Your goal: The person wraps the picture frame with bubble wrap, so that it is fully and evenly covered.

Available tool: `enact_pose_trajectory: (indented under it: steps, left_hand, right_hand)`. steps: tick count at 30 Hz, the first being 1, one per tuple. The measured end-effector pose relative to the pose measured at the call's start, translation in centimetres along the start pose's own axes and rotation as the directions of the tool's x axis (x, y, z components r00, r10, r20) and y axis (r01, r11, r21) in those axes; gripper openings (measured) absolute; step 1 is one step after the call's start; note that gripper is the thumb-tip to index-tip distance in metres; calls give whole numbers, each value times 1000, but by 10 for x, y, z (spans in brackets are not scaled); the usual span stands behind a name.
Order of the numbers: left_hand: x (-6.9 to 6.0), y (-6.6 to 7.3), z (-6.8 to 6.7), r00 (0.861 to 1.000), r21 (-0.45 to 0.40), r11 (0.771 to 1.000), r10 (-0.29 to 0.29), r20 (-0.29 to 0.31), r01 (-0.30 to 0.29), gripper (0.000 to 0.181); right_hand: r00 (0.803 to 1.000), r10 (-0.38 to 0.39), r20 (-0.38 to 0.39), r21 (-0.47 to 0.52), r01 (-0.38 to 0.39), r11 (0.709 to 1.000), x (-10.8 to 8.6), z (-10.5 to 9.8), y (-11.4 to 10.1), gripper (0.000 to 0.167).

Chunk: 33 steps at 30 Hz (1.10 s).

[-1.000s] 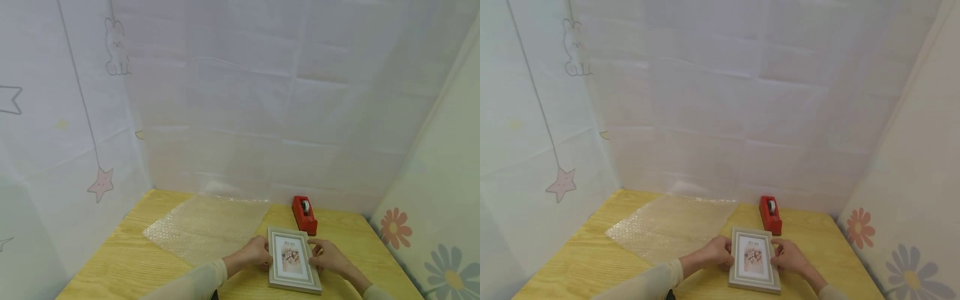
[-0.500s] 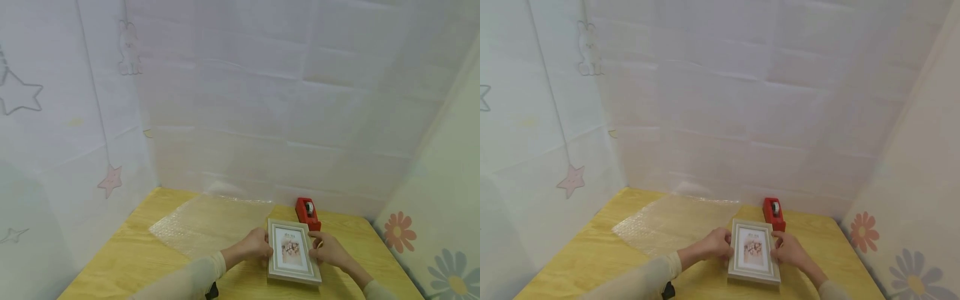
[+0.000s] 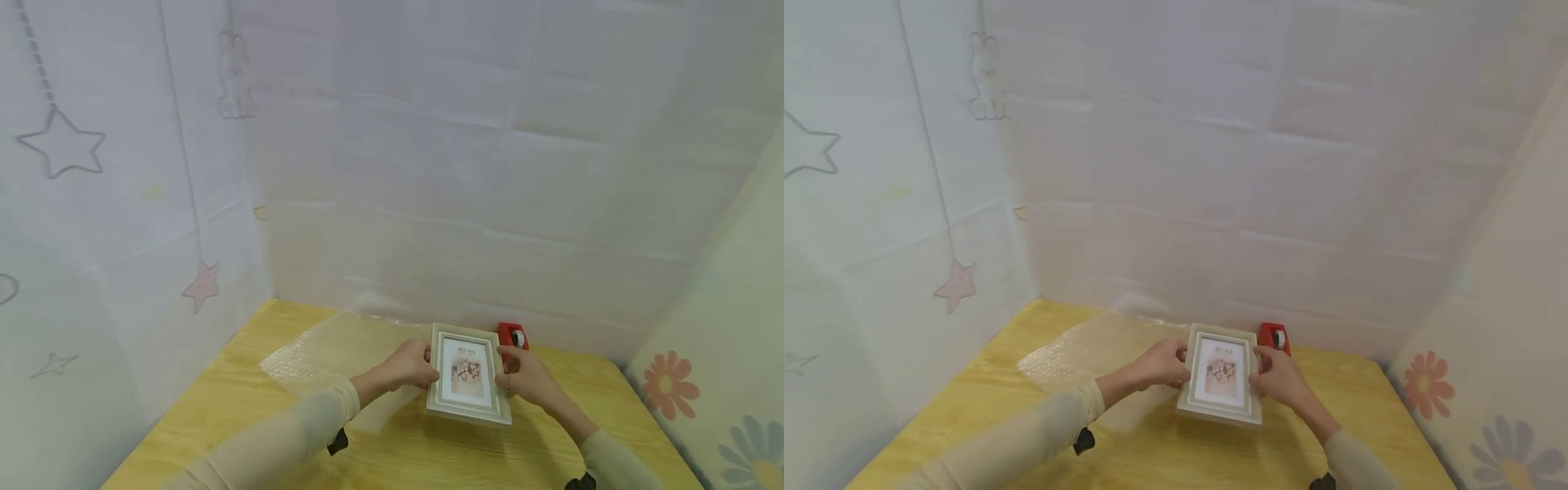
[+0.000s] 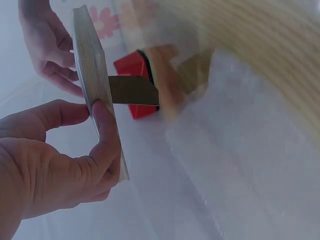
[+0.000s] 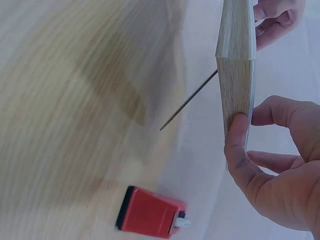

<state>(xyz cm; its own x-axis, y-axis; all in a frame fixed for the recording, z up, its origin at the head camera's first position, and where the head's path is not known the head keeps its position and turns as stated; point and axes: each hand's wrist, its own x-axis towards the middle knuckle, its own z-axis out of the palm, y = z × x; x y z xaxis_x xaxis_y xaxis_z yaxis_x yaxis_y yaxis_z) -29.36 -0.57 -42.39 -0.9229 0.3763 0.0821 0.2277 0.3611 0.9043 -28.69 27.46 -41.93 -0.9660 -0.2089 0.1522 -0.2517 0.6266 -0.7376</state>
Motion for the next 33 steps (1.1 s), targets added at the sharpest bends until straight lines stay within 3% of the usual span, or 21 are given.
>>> enact_pose_trajectory:
  steps: [7,14,18,26,33]
  left_hand:
    - [3,6,-35,1000,14,1000,25,-7,-25,16]
    - [3,12,-74,1000,47,999,18,-4,-18,28]
    - [2,10,-95,1000,86,996,3,-22,-1,27]
    - [3,-22,-121,998,138,990,-34,-57,42,19]
    - [1,-51,-125,997,154,985,-71,-39,77,18]
  right_hand:
    - [999,-33,10,14,33,999,19,6,-26,66]
    - [999,-30,15,70,29,997,39,23,-46,68]
    - [997,-73,6,129,71,989,53,39,-54,68]
    - [997,-73,7,183,70,981,71,78,-60,68]
    - [998,-58,24,190,53,980,76,101,-57,70]
